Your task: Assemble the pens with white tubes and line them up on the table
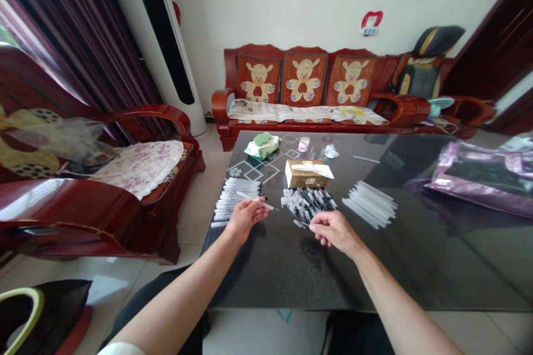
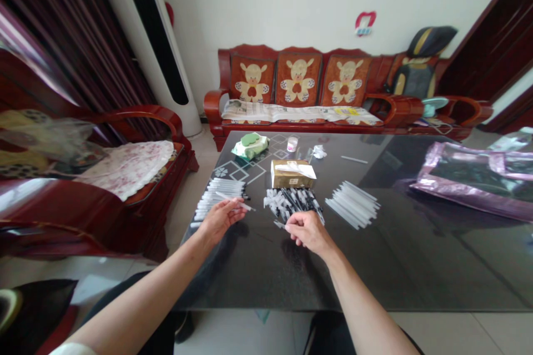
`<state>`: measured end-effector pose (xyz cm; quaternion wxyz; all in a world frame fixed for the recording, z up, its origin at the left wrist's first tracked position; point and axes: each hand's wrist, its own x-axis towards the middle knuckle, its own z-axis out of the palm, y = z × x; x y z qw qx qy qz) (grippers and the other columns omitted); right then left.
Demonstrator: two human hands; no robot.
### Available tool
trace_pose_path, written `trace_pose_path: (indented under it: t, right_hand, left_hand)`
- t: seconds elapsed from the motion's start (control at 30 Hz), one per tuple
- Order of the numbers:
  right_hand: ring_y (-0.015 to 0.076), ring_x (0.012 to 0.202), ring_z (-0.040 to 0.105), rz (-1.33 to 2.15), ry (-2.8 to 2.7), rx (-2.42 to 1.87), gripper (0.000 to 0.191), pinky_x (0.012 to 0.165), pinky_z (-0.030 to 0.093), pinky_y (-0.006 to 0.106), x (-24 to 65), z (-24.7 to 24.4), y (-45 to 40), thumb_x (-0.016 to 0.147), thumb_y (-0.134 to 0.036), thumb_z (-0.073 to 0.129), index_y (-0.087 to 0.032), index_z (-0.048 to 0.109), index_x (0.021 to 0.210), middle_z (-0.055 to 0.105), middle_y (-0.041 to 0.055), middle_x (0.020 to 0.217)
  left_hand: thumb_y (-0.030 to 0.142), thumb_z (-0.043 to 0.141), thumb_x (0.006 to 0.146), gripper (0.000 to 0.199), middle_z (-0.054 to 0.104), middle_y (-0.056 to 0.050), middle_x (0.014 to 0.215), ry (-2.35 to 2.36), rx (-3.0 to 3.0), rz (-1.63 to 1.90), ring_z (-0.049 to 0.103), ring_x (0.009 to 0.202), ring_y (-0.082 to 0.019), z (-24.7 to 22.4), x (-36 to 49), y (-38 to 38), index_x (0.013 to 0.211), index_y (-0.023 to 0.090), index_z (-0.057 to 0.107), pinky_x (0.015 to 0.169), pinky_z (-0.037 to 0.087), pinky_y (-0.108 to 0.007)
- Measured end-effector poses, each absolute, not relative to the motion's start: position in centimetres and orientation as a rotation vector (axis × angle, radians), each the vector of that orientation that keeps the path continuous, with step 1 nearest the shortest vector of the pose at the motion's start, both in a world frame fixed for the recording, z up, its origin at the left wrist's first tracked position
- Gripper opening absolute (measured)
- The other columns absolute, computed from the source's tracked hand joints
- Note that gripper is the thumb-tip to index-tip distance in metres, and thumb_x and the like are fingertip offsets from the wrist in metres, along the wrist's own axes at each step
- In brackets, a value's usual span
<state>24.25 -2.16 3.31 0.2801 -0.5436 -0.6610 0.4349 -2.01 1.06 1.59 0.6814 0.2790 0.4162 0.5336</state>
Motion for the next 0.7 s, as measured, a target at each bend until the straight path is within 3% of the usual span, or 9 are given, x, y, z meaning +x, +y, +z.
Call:
trace_pose_path:
  t: [0.7]
  right_hand:
    - [0.0087,0.04,0.054,1.133,-1.836,-1.393,0.018,0.037,0.038,0.016,23.27,3.09,-2.26,0.077,-0.029,0.056,-0.013,0.063,0.07,0.06,0.0007,0.053]
  left_hand:
    - [0.014,0.065,0.072,0.015,0.07,-0.012,0.076,0.98,0.623,1.166,0.067,0.065,-0.016,1.12,-1.69,0.96,0.084,0.011,0.056,0.06,0.055,-0.025]
